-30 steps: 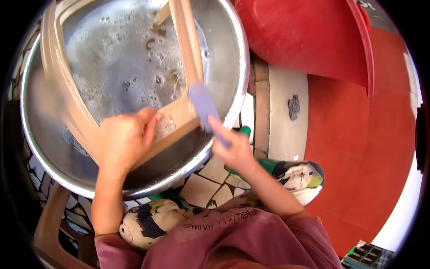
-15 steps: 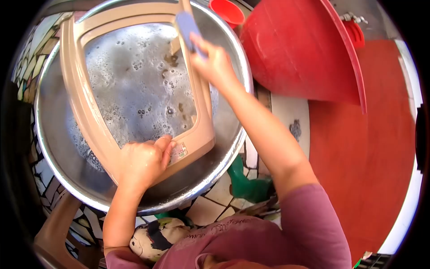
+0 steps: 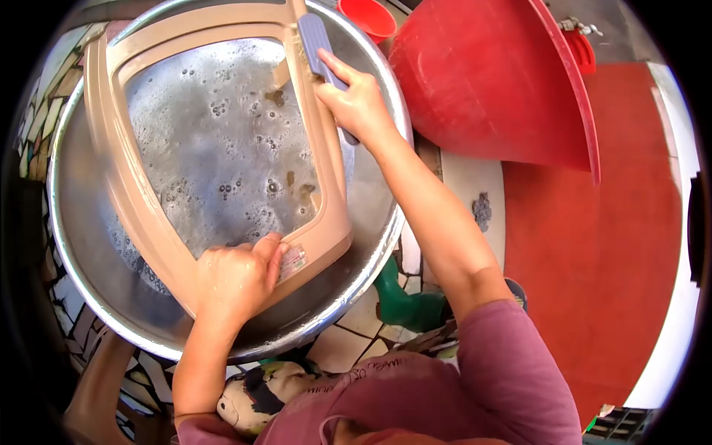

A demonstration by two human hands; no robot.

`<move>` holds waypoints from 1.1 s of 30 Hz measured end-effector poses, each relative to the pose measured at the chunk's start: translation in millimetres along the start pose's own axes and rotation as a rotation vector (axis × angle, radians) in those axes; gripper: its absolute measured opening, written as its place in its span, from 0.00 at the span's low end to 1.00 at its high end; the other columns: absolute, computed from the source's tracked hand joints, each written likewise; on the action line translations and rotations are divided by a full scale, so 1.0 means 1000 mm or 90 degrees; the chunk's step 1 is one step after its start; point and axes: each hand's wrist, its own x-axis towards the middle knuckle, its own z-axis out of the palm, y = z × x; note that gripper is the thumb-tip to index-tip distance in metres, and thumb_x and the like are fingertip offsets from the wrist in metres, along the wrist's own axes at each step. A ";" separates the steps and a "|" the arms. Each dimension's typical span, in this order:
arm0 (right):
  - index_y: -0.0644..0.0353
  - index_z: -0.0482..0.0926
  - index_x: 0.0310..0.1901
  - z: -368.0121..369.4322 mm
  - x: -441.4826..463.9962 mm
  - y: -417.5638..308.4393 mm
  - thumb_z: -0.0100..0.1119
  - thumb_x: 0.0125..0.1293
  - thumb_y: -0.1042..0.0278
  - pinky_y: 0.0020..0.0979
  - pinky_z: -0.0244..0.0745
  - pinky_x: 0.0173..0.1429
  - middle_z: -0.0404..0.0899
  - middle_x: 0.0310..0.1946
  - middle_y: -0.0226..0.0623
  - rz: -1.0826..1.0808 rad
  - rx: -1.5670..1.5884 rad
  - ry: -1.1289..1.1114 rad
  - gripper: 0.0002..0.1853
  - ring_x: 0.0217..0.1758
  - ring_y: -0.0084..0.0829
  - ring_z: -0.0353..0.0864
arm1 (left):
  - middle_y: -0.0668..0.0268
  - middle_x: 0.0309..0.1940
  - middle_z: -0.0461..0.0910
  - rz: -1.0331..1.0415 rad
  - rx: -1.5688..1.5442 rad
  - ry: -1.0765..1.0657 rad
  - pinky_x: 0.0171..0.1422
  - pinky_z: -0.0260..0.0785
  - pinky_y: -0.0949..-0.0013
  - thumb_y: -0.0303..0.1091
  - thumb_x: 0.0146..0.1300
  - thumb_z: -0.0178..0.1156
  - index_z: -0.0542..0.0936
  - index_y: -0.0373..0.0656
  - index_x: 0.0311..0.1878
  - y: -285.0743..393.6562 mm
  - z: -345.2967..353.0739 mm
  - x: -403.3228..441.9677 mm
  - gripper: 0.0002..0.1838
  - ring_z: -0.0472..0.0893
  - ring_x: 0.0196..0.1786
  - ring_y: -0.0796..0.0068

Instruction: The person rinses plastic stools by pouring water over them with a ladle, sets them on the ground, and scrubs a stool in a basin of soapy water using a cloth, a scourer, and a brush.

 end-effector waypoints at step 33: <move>0.45 0.77 0.63 0.120 0.033 -0.094 0.56 0.53 0.68 0.33 0.78 0.44 0.86 0.36 0.44 -0.244 -0.050 -0.034 0.30 0.35 0.32 0.85 | 0.59 0.15 0.78 0.000 -0.079 -0.084 0.26 0.72 0.53 0.49 0.68 0.52 0.84 0.53 0.37 -0.006 0.007 0.002 0.15 0.81 0.21 0.56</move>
